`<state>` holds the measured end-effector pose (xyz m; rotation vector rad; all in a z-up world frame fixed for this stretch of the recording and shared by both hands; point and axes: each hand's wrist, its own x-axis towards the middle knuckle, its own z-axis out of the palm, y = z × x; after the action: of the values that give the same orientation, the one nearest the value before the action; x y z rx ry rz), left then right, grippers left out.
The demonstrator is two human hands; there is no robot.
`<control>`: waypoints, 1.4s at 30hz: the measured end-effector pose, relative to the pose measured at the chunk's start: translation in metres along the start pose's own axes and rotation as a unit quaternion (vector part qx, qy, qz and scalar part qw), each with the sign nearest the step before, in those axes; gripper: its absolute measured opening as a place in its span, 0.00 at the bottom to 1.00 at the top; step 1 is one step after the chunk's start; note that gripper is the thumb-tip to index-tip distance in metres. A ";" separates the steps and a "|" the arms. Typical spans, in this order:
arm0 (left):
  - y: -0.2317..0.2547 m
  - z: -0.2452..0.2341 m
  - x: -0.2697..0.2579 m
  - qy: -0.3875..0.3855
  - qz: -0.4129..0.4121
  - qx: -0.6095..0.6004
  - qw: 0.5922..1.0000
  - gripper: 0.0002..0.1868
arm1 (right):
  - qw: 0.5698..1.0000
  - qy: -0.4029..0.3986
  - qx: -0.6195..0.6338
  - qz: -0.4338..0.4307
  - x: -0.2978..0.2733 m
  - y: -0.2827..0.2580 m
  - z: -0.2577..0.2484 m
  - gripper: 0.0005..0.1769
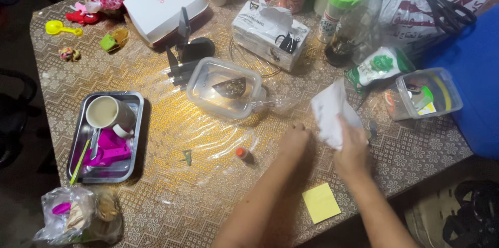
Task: The person organizes small items on a cluttered table, placing toys and tools into a clear plastic container and wiping the table surface with a tissue. They also move a metal tray and a cup, then retrieve a tissue from a nearby shelf to continue cleaning.
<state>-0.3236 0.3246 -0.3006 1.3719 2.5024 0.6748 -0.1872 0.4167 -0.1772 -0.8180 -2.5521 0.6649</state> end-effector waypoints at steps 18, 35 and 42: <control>-0.179 -0.195 0.010 0.342 -0.190 -0.074 0.917 0.27 | 0.982 -0.137 -0.102 -0.080 0.139 0.046 0.156 0.43; -0.194 -0.142 -0.024 0.324 -0.445 -0.170 0.817 0.60 | 0.940 -0.224 0.169 -0.196 0.018 -0.062 0.202 0.19; -0.210 -0.124 -0.017 0.306 -0.404 -0.542 0.671 0.49 | 0.926 -0.279 0.180 -0.182 0.025 -0.079 0.183 0.22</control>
<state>-0.5184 0.1773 -0.2948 -0.4502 1.9062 2.0446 -0.3286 0.3165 -0.2790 -0.0136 -2.8069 1.3319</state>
